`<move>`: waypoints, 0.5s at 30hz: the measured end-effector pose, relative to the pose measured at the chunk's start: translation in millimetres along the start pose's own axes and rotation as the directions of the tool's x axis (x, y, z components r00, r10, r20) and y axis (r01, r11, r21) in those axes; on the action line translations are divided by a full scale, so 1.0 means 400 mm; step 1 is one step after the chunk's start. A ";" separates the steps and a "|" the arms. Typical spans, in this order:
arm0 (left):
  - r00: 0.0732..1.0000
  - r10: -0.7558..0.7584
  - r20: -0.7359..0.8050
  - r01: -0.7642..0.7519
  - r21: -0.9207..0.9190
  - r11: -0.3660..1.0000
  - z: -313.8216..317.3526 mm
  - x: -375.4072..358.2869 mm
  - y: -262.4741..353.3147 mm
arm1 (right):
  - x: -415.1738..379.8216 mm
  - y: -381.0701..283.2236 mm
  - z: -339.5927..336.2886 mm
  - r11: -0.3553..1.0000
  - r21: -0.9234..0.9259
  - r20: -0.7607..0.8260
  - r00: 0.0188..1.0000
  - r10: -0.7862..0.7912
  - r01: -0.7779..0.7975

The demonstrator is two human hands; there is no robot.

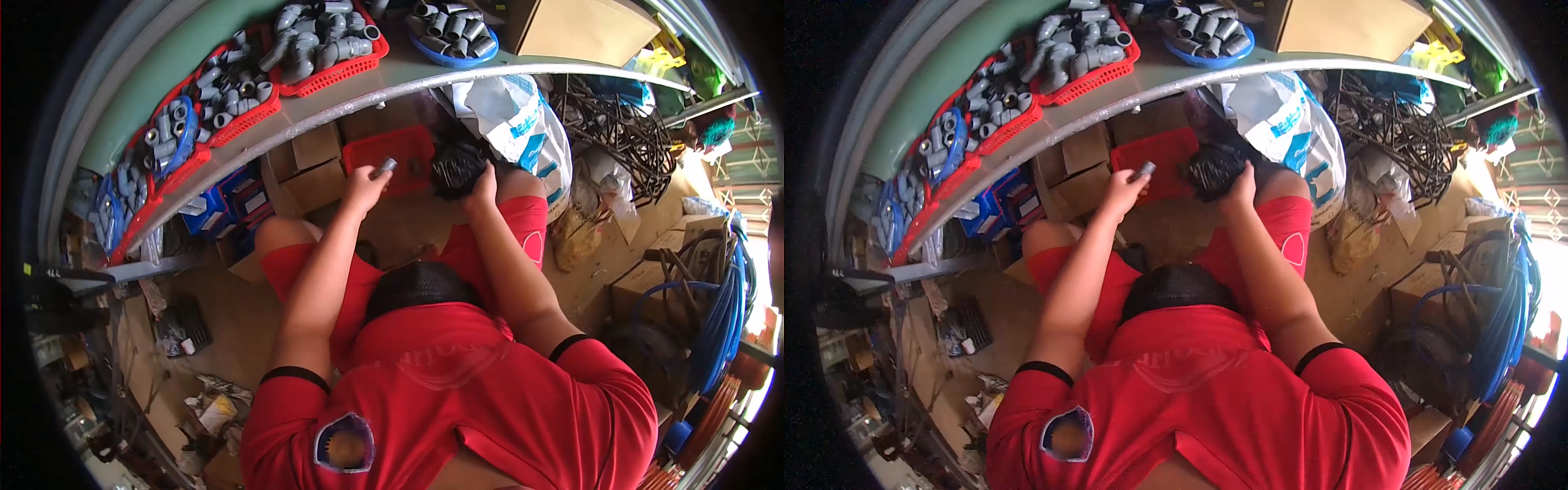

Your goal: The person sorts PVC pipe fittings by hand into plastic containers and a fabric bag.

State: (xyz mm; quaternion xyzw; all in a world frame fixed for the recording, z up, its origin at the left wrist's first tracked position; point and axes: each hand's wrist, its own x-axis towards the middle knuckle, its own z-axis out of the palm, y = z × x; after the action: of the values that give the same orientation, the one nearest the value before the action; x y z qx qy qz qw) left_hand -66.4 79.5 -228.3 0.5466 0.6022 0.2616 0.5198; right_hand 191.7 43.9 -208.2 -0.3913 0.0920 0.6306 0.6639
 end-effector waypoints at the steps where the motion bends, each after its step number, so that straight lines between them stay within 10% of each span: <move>1: 0.985 -0.170 0.033 0.173 -0.188 0.967 -0.002 0.015 -0.018 | 0.005 -0.004 0.015 0.999 -0.007 -0.037 0.999 -0.035 0.035; 11: 0.858 -0.514 0.007 0.474 -0.399 0.785 0.068 0.159 -0.156 | 0.049 0.034 0.034 1.000 -0.012 -0.087 0.996 0.009 -0.010; 15: 0.915 -0.384 -0.121 0.389 0.016 0.921 0.086 0.133 -0.242 | 0.099 0.044 -0.007 0.999 -0.018 -0.190 0.981 -0.051 0.048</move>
State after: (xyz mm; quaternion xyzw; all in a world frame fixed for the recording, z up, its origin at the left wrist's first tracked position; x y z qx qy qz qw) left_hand -65.2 94.7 -343.2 0.4112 0.7323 0.1728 0.5147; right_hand 184.1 70.6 -241.5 -0.4562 0.1412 0.5743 0.6650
